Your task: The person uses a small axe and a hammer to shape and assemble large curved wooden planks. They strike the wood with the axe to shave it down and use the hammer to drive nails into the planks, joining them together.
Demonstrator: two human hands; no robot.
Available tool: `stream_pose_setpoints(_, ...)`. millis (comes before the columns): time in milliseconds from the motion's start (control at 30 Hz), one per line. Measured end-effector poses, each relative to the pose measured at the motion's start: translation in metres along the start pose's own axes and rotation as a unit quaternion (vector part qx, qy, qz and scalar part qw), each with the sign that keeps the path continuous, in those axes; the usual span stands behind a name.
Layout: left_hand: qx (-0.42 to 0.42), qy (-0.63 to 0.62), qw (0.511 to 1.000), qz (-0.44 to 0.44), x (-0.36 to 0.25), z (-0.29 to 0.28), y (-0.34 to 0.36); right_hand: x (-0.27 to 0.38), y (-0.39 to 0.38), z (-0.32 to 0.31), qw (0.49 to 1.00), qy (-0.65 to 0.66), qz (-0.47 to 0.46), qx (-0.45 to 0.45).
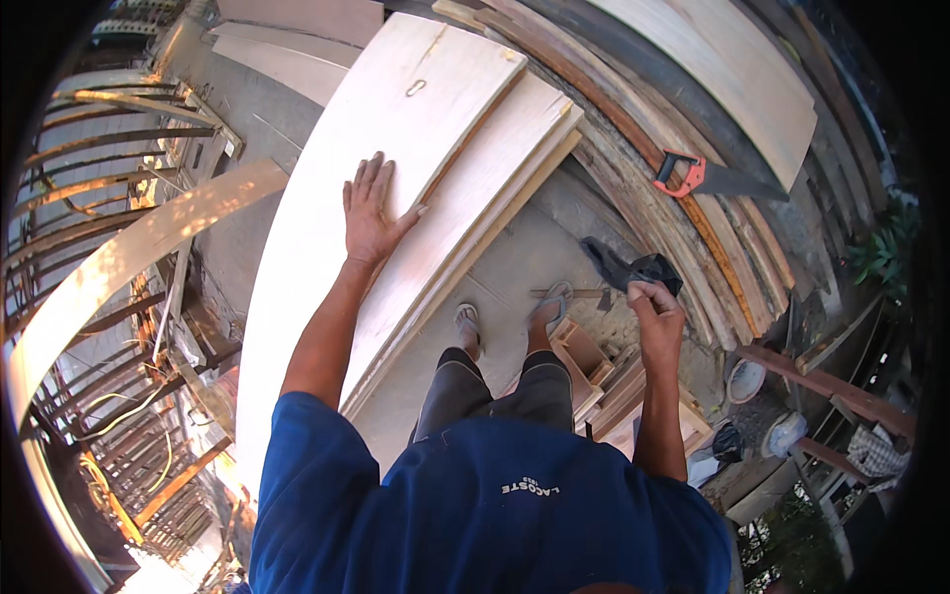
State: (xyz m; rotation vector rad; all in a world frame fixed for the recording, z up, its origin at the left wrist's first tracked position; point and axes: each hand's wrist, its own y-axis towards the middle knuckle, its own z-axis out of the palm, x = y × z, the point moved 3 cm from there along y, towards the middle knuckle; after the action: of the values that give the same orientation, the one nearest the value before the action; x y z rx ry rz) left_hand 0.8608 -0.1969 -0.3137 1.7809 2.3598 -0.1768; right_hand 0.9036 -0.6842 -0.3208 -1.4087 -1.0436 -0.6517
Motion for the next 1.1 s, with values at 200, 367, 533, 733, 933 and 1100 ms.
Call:
stream_pose_setpoints(200,-0.024,-0.174,0.973,0.152,-0.04,-0.018,-0.035,0.174,-0.077,0.091,0.966,0.018,-0.209,0.15)
stream_pose_setpoints(367,-0.131,-0.378,0.896,0.192,-0.102,-0.1,-0.1,0.256,-0.141,0.175,0.895,-0.014,-0.365,0.255)
stream_pose_setpoints(533,-0.206,-0.579,0.786,0.062,-0.028,-0.114,-0.129,0.287,-0.212,0.266,0.795,-0.074,-0.472,0.373)
stream_pose_setpoints(733,-0.285,-0.516,0.805,-0.067,0.076,-0.104,-0.198,0.229,-0.218,0.365,0.781,-0.052,-0.452,0.427)
stream_pose_setpoints(933,-0.239,-0.36,0.891,-0.141,0.116,-0.104,-0.268,0.164,-0.218,0.416,0.796,-0.163,-0.341,0.473)
stream_pose_setpoints(1100,-0.165,-0.341,0.92,-0.106,0.133,-0.145,-0.279,0.144,-0.228,0.398,0.833,-0.125,-0.355,0.405)
